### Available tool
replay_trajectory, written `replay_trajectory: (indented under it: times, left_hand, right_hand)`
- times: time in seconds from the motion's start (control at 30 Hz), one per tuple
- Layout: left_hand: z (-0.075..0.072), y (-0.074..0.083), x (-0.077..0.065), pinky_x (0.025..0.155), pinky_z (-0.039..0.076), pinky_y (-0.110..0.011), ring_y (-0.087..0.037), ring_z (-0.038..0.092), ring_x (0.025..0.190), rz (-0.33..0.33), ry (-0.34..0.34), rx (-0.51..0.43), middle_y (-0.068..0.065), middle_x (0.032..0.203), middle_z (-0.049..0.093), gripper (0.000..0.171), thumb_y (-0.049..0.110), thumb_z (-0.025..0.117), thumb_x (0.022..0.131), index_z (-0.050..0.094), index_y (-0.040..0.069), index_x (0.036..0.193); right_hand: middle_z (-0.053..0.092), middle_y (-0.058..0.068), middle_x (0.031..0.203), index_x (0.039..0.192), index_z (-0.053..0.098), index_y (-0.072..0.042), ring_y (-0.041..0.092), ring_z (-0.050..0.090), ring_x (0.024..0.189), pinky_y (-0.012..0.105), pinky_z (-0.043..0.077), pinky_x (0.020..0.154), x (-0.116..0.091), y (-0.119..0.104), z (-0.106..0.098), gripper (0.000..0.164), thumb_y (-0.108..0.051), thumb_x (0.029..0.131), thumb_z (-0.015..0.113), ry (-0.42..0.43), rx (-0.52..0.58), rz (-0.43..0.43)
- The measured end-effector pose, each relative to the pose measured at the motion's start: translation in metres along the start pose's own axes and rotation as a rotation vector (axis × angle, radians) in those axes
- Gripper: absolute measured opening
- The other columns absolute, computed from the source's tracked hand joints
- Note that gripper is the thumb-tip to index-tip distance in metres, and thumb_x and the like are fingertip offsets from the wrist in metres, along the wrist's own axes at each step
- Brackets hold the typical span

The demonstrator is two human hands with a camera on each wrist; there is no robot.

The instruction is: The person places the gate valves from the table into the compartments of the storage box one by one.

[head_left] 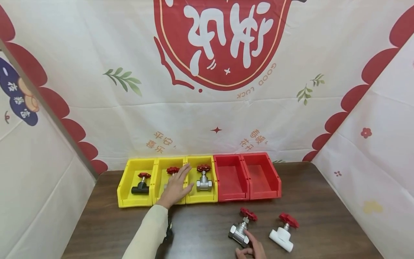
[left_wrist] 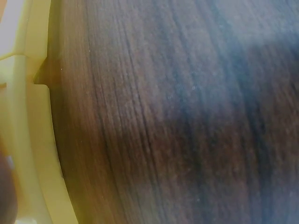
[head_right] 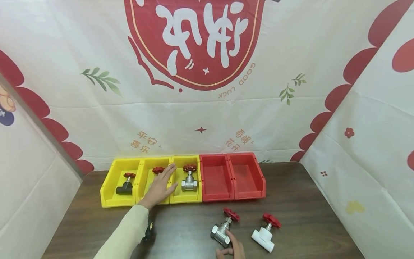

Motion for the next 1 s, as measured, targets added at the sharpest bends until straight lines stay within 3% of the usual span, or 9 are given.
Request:
replay_trajectory:
  times: [0.07,0.33,0.43,0.5,0.57,0.63,0.7,0.83,1.0]
  left_hand:
    - [0.0,0.0,0.001,0.101,0.022,-0.068,-0.026,0.034,0.136,0.004,-0.001,0.0,0.005,0.158,0.017,0.067,0.033,0.059,0.094,0.029,0.015,0.151]
    - [0.0,-0.003,0.002,0.104,0.021,-0.064,-0.025,0.032,0.137,0.009,-0.005,-0.005,0.006,0.158,0.016,0.067,0.034,0.058,0.095,0.028,0.015,0.151]
    - [0.0,-0.003,0.002,0.104,0.021,-0.063,-0.025,0.032,0.136,0.01,0.001,-0.008,0.005,0.158,0.017,0.067,0.032,0.059,0.094,0.029,0.015,0.151]
    - [0.0,-0.003,0.002,0.105,0.021,-0.063,-0.025,0.033,0.136,0.01,0.003,-0.009,0.006,0.158,0.017,0.067,0.032,0.06,0.094,0.029,0.015,0.151]
    - [0.0,-0.003,0.002,0.105,0.022,-0.063,-0.025,0.033,0.136,0.01,0.003,-0.009,0.005,0.158,0.017,0.067,0.032,0.06,0.094,0.029,0.015,0.151]
    - [-0.001,-0.002,0.002,0.105,0.022,-0.063,-0.025,0.033,0.136,0.01,-0.001,-0.011,0.005,0.158,0.017,0.066,0.032,0.059,0.094,0.029,0.014,0.151]
    - [-0.002,-0.002,0.001,0.105,0.021,-0.063,-0.026,0.033,0.136,0.009,-0.008,-0.011,0.004,0.158,0.017,0.067,0.033,0.059,0.095,0.029,0.014,0.151]
    - [-0.001,-0.002,0.001,0.105,0.021,-0.063,-0.025,0.033,0.136,0.004,-0.014,-0.007,0.006,0.158,0.016,0.067,0.035,0.058,0.095,0.028,0.014,0.151]
    - [-0.001,-0.002,0.0,0.103,0.022,-0.065,-0.027,0.034,0.135,0.013,-0.005,-0.003,0.005,0.157,0.017,0.066,0.037,0.056,0.095,0.029,0.015,0.151]
  right_hand:
    - [0.065,-0.011,0.063,0.129,0.046,0.004,-0.001,0.062,0.054,0.011,0.045,0.061,0.0,-0.001,0.0,0.063,0.004,0.074,0.076,0.002,-0.004,0.004]
    - [0.065,-0.01,0.067,0.13,0.046,0.007,0.0,0.063,0.058,0.012,0.046,0.061,-0.001,-0.009,0.002,0.062,0.002,0.076,0.075,-0.022,0.001,0.043]
    - [0.067,0.002,0.072,0.131,0.043,0.009,0.003,0.065,0.061,0.02,0.05,0.055,0.0,-0.011,0.002,0.061,0.002,0.078,0.073,-0.059,0.075,0.1]
    - [0.066,0.014,0.085,0.134,0.042,0.007,0.004,0.065,0.064,0.025,0.052,0.052,0.001,-0.013,0.001,0.061,0.001,0.081,0.071,-0.073,0.115,0.156]
    - [0.061,0.027,0.097,0.133,0.044,0.007,0.008,0.067,0.065,0.028,0.053,0.051,0.003,-0.015,0.0,0.06,0.003,0.079,0.071,-0.054,0.142,0.186]
    - [0.051,0.032,0.109,0.132,0.047,0.005,0.008,0.067,0.067,0.027,0.054,0.053,0.004,-0.019,0.0,0.058,0.001,0.08,0.072,-0.024,0.121,0.244]
    - [0.044,0.03,0.116,0.132,0.05,0.003,0.008,0.067,0.068,0.026,0.053,0.054,0.004,-0.025,0.002,0.058,-0.003,0.079,0.074,0.016,0.088,0.31]
    - [0.031,0.019,0.116,0.132,0.054,-0.005,0.004,0.061,0.067,0.024,0.051,0.053,0.002,-0.033,0.005,0.056,-0.015,0.08,0.076,0.073,-0.012,0.417]
    - [0.028,0.02,0.122,0.132,0.054,-0.009,0.005,0.052,0.064,0.022,0.049,0.053,0.007,-0.029,0.003,0.057,-0.019,0.08,0.078,0.051,-0.069,0.363]
Point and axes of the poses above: each hand's wrist, its own x-axis towards the middle knuckle, its own z-axis out of the palm, y = z × x, the point moved 1 cm from there along x, towards the middle knuckle
